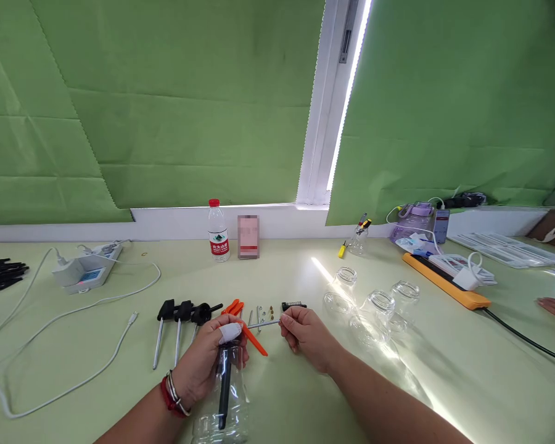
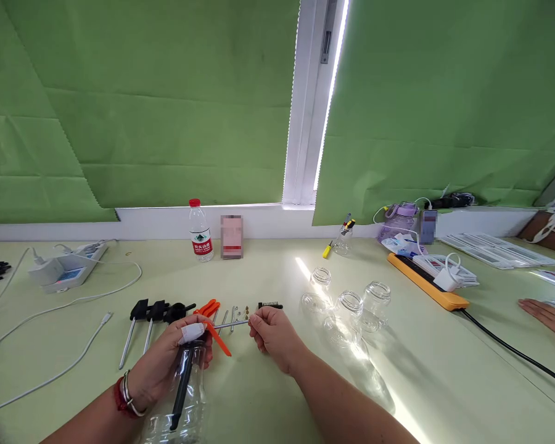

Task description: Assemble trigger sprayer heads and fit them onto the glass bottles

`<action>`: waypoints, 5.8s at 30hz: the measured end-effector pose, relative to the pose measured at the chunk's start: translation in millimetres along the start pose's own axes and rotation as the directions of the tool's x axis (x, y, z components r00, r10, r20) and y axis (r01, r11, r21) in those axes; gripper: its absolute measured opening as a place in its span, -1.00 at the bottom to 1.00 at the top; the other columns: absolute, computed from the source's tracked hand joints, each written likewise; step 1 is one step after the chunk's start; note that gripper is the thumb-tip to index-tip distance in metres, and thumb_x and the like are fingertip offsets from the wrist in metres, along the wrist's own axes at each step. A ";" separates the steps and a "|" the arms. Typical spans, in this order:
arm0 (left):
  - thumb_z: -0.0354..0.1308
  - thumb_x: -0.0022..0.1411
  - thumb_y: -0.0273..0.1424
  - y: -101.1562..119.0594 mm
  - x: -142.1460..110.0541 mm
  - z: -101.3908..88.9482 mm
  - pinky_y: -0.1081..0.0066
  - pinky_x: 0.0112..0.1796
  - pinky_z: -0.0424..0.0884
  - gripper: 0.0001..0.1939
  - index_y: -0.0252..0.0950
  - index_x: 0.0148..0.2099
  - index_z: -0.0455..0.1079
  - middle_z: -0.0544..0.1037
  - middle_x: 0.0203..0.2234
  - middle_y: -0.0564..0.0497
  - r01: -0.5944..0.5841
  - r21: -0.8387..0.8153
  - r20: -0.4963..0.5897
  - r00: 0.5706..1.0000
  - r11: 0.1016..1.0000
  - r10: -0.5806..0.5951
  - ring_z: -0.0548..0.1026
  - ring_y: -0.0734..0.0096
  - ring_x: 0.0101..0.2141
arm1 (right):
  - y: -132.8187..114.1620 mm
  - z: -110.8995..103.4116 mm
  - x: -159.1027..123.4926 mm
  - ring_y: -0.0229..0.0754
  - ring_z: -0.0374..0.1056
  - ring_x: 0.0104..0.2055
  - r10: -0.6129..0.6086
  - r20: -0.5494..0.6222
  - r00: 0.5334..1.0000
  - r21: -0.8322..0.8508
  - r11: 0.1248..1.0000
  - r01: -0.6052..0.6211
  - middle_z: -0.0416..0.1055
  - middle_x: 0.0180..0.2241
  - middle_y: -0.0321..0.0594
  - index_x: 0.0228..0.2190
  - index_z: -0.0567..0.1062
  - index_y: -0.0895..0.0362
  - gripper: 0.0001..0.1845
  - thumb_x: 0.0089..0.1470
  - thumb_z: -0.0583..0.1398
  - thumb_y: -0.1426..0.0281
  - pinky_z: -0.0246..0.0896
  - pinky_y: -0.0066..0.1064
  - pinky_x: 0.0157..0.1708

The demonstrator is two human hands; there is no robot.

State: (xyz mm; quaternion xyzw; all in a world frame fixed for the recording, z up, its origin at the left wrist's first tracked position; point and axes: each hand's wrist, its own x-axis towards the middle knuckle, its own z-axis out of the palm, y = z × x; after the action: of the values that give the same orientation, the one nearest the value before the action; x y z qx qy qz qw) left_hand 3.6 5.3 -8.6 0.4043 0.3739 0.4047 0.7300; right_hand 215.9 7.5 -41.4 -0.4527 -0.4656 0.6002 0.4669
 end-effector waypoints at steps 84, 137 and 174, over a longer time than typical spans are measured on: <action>0.14 0.13 -0.28 2.0 1.2 -0.7 0.34 -0.52 0.36 -0.81 -0.31 -0.33 0.32 0.46 -0.57 -0.02 0.016 -0.044 -0.029 0.999 0.999 -0.017 0.45 0.31 -0.60 | -7.4 2.1 1.8 -0.40 0.09 -0.60 -0.109 -0.009 0.994 -0.103 0.989 0.108 0.25 -0.61 -0.40 -0.47 0.40 0.16 -0.75 -0.08 0.28 0.23 0.01 -0.51 -0.58; 0.27 0.06 -0.25 10.6 -3.1 5.2 0.38 -0.31 0.45 -0.68 -0.28 -0.18 0.35 0.53 -0.35 0.00 -0.341 -0.175 -0.277 0.917 0.924 0.286 0.52 0.29 -0.30 | -15.9 26.5 -32.7 -0.15 0.36 -0.33 0.042 0.308 0.950 -0.075 0.997 -0.019 0.42 -0.36 -0.14 -0.25 0.43 0.16 -0.44 0.09 0.00 -0.07 0.22 -0.29 -0.28; -0.03 0.25 -0.13 5.5 -10.3 0.3 0.53 -0.65 0.25 -0.70 -0.27 -0.36 0.26 0.41 -0.69 0.10 -0.284 0.512 -0.084 0.923 0.811 0.376 0.35 0.48 -0.69 | -32.8 12.7 -37.9 -0.17 0.36 -0.30 -0.116 0.267 0.957 -0.222 0.959 0.178 0.27 -0.11 -0.07 0.12 0.07 0.03 -0.36 0.09 0.10 0.08 0.33 -0.31 -0.38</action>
State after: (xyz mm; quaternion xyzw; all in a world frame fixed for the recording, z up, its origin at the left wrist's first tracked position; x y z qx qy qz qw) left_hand -1.8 -2.1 -1.3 0.5963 0.4528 0.4525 0.4844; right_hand 213.8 -27.2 -3.1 -0.3907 -0.6236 0.5544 0.3888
